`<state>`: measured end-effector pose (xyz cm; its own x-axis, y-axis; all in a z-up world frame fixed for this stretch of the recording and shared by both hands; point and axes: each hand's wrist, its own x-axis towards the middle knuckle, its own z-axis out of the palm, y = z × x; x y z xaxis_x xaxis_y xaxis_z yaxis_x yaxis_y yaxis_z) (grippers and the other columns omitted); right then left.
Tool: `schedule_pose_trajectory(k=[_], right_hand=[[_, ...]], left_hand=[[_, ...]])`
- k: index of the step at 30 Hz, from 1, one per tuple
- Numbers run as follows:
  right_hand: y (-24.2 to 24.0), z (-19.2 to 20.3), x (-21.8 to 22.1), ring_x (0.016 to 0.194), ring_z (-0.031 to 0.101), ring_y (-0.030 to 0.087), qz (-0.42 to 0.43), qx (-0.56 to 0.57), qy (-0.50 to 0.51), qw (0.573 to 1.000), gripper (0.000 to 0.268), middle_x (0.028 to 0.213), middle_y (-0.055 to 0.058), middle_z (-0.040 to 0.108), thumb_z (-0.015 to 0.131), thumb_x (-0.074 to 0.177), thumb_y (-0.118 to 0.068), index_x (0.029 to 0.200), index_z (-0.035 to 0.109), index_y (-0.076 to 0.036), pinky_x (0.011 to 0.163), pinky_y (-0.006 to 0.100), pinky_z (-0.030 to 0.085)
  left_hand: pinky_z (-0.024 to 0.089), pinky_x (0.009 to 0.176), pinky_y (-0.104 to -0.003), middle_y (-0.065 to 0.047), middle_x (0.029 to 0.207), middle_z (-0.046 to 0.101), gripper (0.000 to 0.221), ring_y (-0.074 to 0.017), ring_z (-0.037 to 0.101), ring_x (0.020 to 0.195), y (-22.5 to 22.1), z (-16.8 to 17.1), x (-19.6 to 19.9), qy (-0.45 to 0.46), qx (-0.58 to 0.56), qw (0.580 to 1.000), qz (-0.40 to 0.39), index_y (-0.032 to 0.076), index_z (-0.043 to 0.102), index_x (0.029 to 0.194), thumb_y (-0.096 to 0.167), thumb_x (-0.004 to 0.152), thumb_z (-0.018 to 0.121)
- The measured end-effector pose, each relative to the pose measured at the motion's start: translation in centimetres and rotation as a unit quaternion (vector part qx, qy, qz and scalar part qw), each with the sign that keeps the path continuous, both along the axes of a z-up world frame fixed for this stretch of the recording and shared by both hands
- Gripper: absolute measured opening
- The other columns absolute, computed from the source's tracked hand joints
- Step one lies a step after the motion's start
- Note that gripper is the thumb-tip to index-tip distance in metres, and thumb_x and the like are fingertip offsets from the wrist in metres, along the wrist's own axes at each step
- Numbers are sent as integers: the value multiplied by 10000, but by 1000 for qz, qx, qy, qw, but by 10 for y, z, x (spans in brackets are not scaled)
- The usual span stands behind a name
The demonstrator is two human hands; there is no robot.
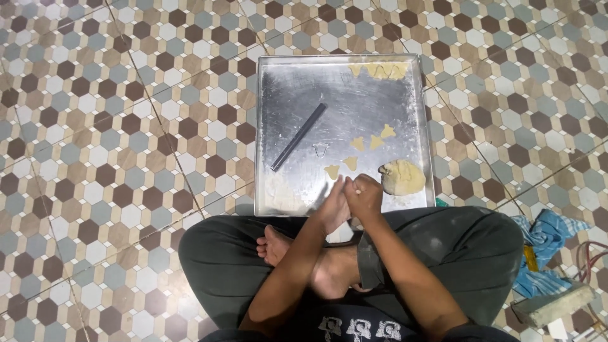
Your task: Rolling out dough on a metal tray and shaping it into small pieces by hand.
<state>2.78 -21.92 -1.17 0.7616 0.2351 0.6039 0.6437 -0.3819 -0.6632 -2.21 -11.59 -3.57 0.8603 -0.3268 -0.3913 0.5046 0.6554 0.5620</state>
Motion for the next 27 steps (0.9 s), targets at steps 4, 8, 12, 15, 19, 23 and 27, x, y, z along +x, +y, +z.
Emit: schedule_pose_trajectory(k=[4,8,12,15,19,23,27], right_hand=[[0,-4,0,364,364,169,-35,6,73,997,560,371,52,358,712,890,-96,469,345,-140,426,298,279],[9,19,-10,412,453,301,-65,-6,6,998,516,447,94,416,628,1003,-193,532,434,-107,444,350,345],[14,31,-23,898,611,341,-26,-71,6,997,587,941,74,624,248,1088,-580,1002,625,-137,816,464,428],[9,26,-19,1190,565,410,2,-53,-17,998,667,1252,193,613,156,1104,-551,1311,569,-70,1022,506,368],[-1,7,-14,1303,469,507,62,-58,78,993,715,1387,313,538,102,1120,-510,1469,454,6,1145,628,213],[-14,10,-20,1202,552,549,155,-50,197,967,823,1368,344,569,87,1063,-581,1532,355,40,1024,606,394],[-30,34,-31,1239,559,543,188,-98,296,931,713,1405,322,564,238,1052,-532,1579,374,-71,1036,584,429]], left_hand=[[32,1252,-586,-122,1729,57,892,-358,78,1583,-7,68,-16,-27,84,996,15,231,58,1675,783,1005,265],[97,1273,-535,-119,1724,74,802,-344,120,1577,-7,24,-6,-42,22,998,52,208,117,1669,704,1064,292],[398,1138,-389,-84,1429,518,508,-244,524,1305,-7,-77,20,-61,24,989,133,205,412,1552,422,1097,474],[463,1017,-401,-62,1249,610,476,-225,576,1157,-14,-28,1,-48,96,987,122,194,557,1438,431,1027,596],[408,1126,-516,-246,1339,591,548,-356,540,1300,-3,20,-9,-103,301,944,86,56,525,1458,462,1097,453],[406,1114,-558,-274,1283,609,462,-432,537,1293,-4,23,-13,-126,528,839,33,67,570,1300,425,1087,370],[457,1011,-569,-287,1035,659,250,-483,612,1091,-1,34,-12,-131,545,824,87,46,612,1070,236,1028,455]])
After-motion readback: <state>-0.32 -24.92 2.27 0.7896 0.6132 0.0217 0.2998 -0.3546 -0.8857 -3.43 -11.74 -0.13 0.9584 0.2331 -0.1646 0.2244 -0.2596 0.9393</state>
